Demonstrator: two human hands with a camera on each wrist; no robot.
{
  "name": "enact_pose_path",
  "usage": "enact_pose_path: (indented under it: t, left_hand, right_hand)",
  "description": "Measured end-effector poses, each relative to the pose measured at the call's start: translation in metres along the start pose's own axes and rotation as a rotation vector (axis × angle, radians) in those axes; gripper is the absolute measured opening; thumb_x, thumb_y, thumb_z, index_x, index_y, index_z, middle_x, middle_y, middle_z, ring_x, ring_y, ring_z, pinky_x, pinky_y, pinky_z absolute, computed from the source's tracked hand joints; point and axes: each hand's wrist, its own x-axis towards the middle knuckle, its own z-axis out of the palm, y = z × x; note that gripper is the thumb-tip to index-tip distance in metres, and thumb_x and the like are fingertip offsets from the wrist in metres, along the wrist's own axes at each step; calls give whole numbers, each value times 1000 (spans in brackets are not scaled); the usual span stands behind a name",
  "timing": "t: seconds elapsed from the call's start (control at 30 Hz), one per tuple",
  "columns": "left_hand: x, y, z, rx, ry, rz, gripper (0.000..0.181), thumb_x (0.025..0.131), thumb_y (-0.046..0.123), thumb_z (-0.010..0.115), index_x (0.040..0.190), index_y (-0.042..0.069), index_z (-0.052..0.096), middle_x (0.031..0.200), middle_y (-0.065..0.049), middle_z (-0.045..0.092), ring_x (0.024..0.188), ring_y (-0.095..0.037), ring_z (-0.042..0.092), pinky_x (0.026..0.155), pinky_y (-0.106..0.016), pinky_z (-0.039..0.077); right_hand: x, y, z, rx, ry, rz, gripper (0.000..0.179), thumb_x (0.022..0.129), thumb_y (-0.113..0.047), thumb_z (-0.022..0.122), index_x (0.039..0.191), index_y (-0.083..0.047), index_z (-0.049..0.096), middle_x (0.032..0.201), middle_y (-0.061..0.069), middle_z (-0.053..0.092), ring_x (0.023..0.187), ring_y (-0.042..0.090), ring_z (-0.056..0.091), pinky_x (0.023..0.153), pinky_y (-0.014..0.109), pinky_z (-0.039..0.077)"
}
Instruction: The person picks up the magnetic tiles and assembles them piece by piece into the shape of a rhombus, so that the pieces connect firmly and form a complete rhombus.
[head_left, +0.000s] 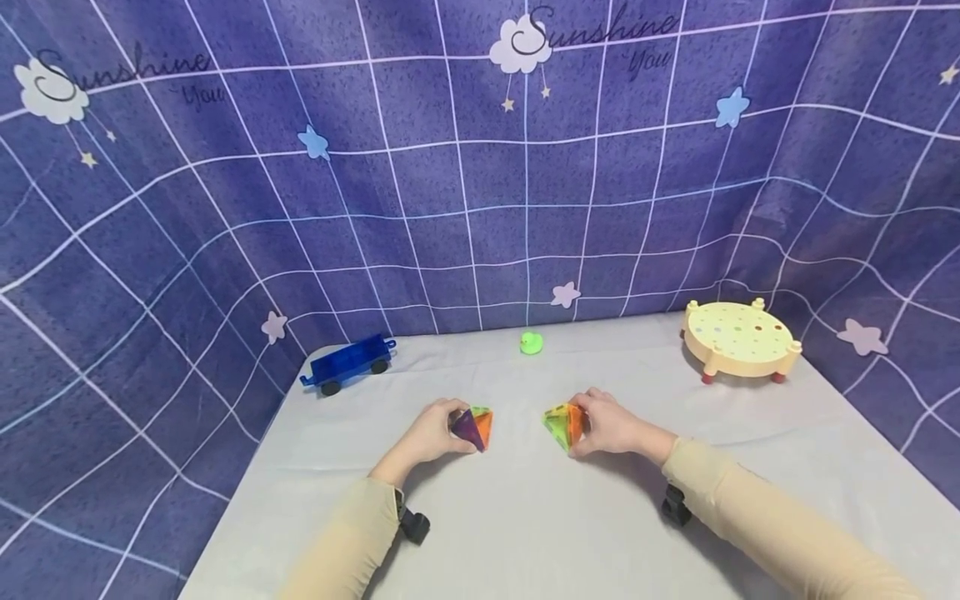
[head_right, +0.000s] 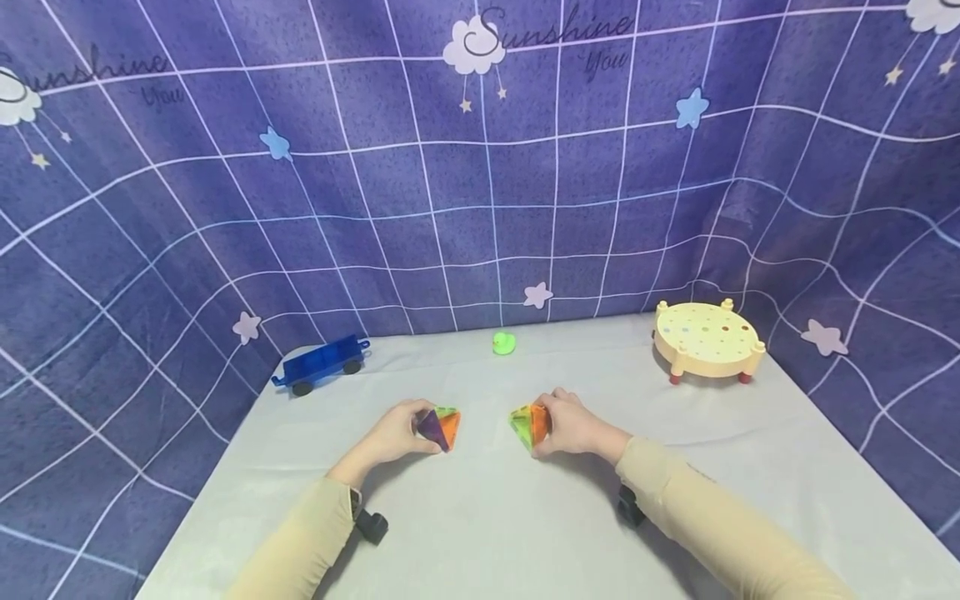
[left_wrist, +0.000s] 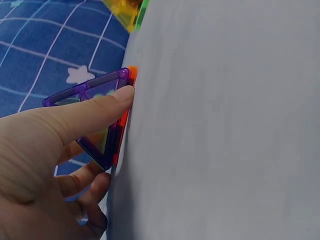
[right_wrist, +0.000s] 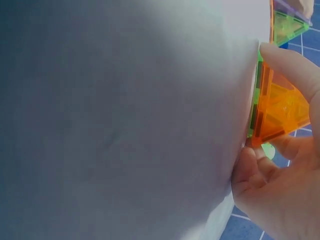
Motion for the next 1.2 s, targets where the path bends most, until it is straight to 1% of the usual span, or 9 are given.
enact_pose_path:
  t: [0.17,0.3,0.47,0.7,0.8,0.93,1.1,1.2]
  left_hand:
    - [6,11,9,9,-10,34,63,66,22,97,118,3,68,98,-4,63,89,-19,58,81,-37,50]
    - [11,22,16,-7,-23,34,61,69,24,95,120,4,68,98,-4,61,86,-18,55,78,-36,48]
    - [16,33,24,-28,-20,44,61,71,23,94,122,4,67,97,-3,59,84,-20,55,75,-34,46]
    - [21,38,32,-41,-5,48,55,75,23,92,121,7,67,104,-5,66,88,-19,59,78,-35,49]
    - [21,40,35,-51,9,47,52,76,23,92,120,9,68,103,-5,67,87,-19,60,77,-35,50]
    - [22,43,37,-64,30,35,49,77,23,91,118,11,69,100,-4,67,85,-18,60,75,-35,49]
    - [23,46,41,-69,51,8,47,77,25,90,117,12,69,100,-3,69,87,-18,59,78,-36,47]
    - [23,47,44,-81,59,0,46,77,25,90,117,13,70,99,-2,70,86,-19,57,78,-36,45]
  right_hand:
    - [3,-3,0,-25,11,24,75,61,-32,95,120,1,63,100,7,55,87,21,51,77,39,47]
    - [6,-4,3,-24,31,22,73,61,-32,95,118,1,63,100,7,55,84,19,51,74,37,48]
    - [10,-2,6,-11,46,8,73,61,-30,96,118,2,62,100,9,54,84,19,51,75,37,49]
    - [14,-2,10,53,56,16,75,62,-26,96,119,5,60,99,11,49,83,19,49,74,34,48]
    - [14,-3,10,64,66,20,73,63,-24,97,118,6,60,98,11,48,84,20,48,75,35,48]
    - [14,-6,9,72,76,28,73,64,-25,97,118,7,60,98,12,49,85,21,49,78,37,48]
    - [15,-9,9,80,84,46,72,67,-27,96,119,8,61,98,12,50,87,20,50,81,38,49]
    - [16,-9,10,74,93,50,70,68,-27,96,118,8,62,97,12,51,86,20,50,81,38,49]
